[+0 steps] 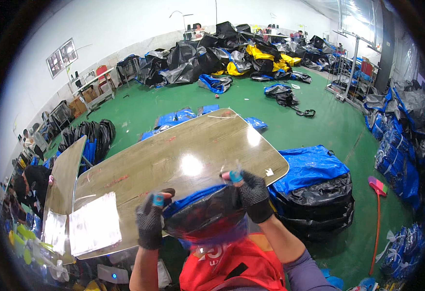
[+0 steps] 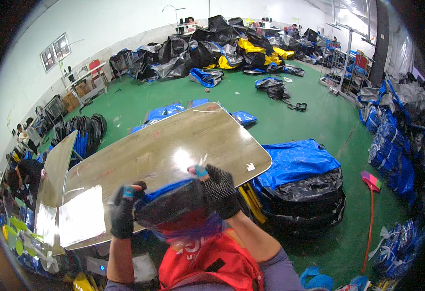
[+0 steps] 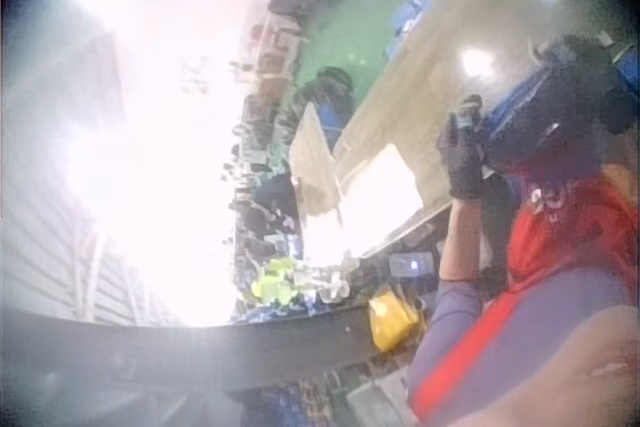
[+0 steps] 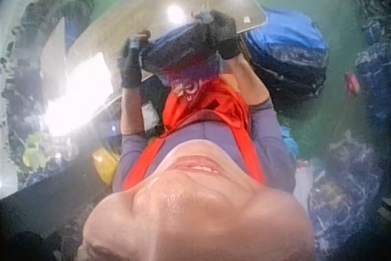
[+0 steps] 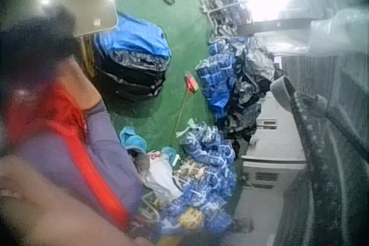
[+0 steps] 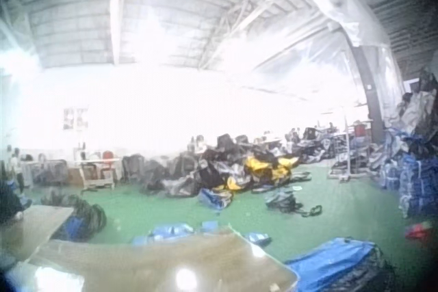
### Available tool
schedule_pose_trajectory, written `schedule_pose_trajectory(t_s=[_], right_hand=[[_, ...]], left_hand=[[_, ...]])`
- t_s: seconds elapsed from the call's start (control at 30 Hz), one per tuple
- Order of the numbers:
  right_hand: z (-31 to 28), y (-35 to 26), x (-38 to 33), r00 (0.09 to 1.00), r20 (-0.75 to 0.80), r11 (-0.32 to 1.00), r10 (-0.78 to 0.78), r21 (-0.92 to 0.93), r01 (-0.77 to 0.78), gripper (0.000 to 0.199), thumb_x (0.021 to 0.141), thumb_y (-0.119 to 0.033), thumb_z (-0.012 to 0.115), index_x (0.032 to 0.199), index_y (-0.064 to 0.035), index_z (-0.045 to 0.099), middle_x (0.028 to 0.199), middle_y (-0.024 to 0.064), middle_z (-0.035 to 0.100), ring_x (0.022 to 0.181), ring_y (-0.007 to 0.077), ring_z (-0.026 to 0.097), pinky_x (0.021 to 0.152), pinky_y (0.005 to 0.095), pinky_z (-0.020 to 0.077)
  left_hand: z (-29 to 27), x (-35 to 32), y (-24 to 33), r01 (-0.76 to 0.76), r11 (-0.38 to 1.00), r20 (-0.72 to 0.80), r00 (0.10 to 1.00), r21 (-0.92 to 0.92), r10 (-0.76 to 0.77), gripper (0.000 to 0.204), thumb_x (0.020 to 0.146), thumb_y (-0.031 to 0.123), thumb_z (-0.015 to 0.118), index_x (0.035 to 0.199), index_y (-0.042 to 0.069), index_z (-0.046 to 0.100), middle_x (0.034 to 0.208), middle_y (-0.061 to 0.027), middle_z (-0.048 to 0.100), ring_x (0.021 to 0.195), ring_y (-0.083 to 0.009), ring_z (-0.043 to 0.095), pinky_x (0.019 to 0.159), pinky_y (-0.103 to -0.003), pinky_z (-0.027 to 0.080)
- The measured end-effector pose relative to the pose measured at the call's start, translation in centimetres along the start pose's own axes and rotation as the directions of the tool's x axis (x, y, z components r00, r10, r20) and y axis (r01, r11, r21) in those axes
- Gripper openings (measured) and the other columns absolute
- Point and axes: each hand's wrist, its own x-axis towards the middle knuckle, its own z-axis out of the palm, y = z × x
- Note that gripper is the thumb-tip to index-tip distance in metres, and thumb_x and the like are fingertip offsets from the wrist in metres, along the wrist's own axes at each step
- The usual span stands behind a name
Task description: The person repeatedly folds blue and black soft goods on a table and places them into clear plastic bags. The person handles each item one at a time, folds it, and inserts it into a bag, repeating this cycle throughout the clip.
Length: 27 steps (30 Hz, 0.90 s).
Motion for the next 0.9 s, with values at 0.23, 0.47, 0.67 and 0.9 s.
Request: schedule_pose_trajectory(t_s=[0.23,0.47,0.67,0.9], right_hand=[[-0.9,-6.5,4.6,0.849,0.028,0.744,-0.527,-0.468,0.477,0.029,0.091,-0.017,0.056,0.111,0.0028,0.065,0.099,0.0148,0.071,0.084,0.0197,0.067,0.080,0.0339,0.0514],[-3.2,-4.4,4.3,0.968,0.090,0.927,-0.233,-0.281,0.249,0.032,0.097,-0.027,0.051,0.089,0.0008,0.065,0.073,0.0121,0.065,0.068,0.0178,0.063,0.063,0.0299,0.0493],[-3.8,11.8,2.8,0.924,-0.136,0.443,0.358,-0.846,-0.296,0.031,0.081,-0.030,0.058,0.087,-0.0005,0.066,0.087,0.0260,0.065,0.085,0.0419,0.063,0.076,0.0484,0.0486],[-3.8,14.4,5.4,0.964,-0.062,0.601,-0.258,-0.792,0.110,0.021,0.086,-0.014,0.061,0.103,-0.0029,0.064,0.095,0.0150,0.068,0.084,0.0271,0.066,0.077,0.0359,0.0512]], left_hand=[[-0.1,4.1,2.6,-0.414,0.908,0.043,0.910,0.062,0.412,0.036,0.099,0.033,0.049,0.090,0.002,0.063,0.084,-0.0070,0.063,0.082,-0.0153,0.060,0.076,-0.030,0.047],[-0.9,5.2,-1.5,-0.009,0.994,0.301,0.953,-0.109,0.042,0.040,0.096,0.039,0.052,0.081,0.003,0.060,0.071,-0.0031,0.059,0.068,-0.0108,0.057,0.066,-0.025,0.045],[0.4,5.9,-15.3,0.619,0.780,0.481,0.712,-0.087,-0.512,0.041,0.092,0.037,0.058,0.096,-0.002,0.066,0.086,-0.0143,0.069,0.075,-0.0212,0.067,0.070,-0.032,0.053],[-1.7,7.2,-22.1,0.634,0.542,0.468,0.773,-0.551,-0.428,0.050,0.096,0.046,0.050,0.115,0.001,0.058,0.114,-0.0181,0.063,0.096,-0.0299,0.065,0.083,-0.041,0.054]])
